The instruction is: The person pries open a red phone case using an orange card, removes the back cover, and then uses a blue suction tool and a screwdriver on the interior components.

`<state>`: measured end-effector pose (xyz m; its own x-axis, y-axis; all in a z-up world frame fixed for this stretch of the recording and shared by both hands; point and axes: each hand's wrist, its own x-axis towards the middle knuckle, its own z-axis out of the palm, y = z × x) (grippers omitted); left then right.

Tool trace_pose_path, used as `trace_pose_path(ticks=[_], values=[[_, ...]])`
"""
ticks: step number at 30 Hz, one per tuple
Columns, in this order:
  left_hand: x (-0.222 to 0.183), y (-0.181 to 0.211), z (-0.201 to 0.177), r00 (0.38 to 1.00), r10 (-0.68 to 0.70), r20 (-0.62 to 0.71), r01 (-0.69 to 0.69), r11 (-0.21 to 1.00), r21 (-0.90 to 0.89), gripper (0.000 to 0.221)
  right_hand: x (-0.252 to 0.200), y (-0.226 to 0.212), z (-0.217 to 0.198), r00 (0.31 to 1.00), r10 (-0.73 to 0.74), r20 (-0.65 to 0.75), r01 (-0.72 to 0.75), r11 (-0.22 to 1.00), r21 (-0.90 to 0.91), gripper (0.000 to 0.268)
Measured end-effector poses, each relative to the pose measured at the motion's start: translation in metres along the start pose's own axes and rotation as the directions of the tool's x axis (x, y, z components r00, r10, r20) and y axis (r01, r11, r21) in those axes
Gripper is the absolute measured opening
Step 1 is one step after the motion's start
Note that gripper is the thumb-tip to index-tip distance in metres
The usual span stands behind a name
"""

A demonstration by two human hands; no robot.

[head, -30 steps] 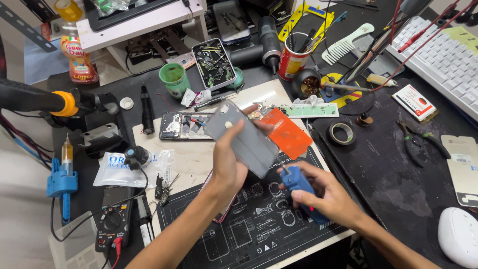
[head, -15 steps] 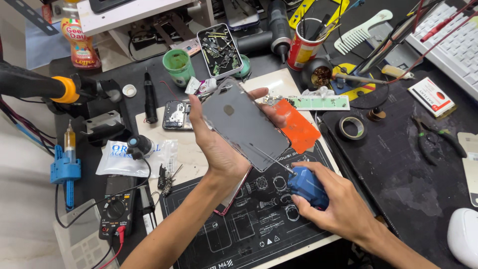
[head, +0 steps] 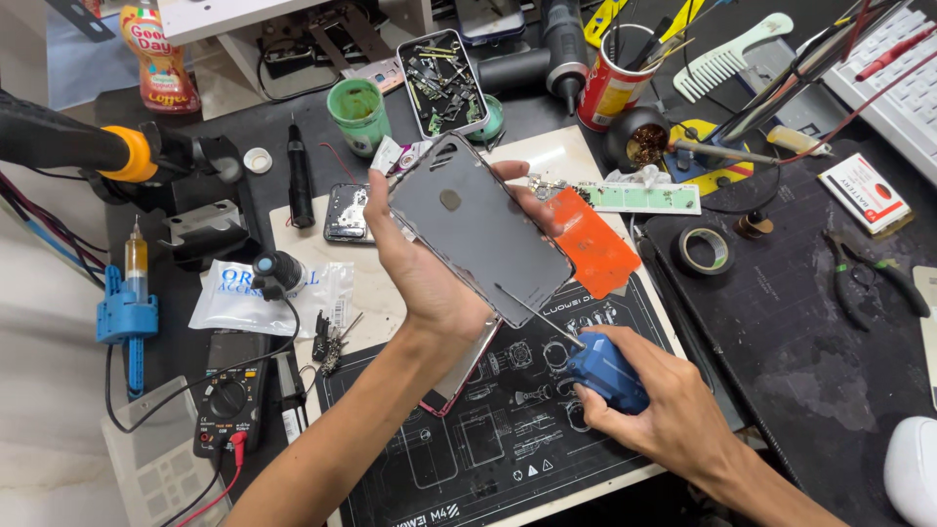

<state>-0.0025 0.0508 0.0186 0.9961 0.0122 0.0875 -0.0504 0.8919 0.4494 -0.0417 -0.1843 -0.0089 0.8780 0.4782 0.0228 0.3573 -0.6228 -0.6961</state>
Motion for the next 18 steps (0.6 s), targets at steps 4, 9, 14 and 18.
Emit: trace_pose_path(ticks=[4,9,14,18], values=[[-0.0014,-0.0021,0.0011,0.998,0.052,0.044,-0.05,0.998,-0.05,0.105,-0.0015,-0.0009,0.0013,1.0,0.004,0.03,-0.005,1.0,0.022,0.059],[-0.0017,-0.0033,0.004,0.996,0.093,0.016,-0.092,0.995,-0.049,0.101,-0.0032,-0.0037,0.0036,0.999,0.007,0.054,-0.009,0.999,0.032,0.062],[-0.0022,-0.0031,0.0068,0.992,0.124,0.001,-0.124,0.992,-0.036,0.097,-0.0055,-0.0046,0.0044,0.998,-0.028,0.052,0.025,0.998,0.061,0.056],[-0.0018,-0.0028,0.0092,0.991,0.131,-0.019,-0.132,0.988,-0.08,0.096,-0.0055,-0.0067,0.0053,0.998,-0.014,0.055,0.008,0.995,0.095,0.053]])
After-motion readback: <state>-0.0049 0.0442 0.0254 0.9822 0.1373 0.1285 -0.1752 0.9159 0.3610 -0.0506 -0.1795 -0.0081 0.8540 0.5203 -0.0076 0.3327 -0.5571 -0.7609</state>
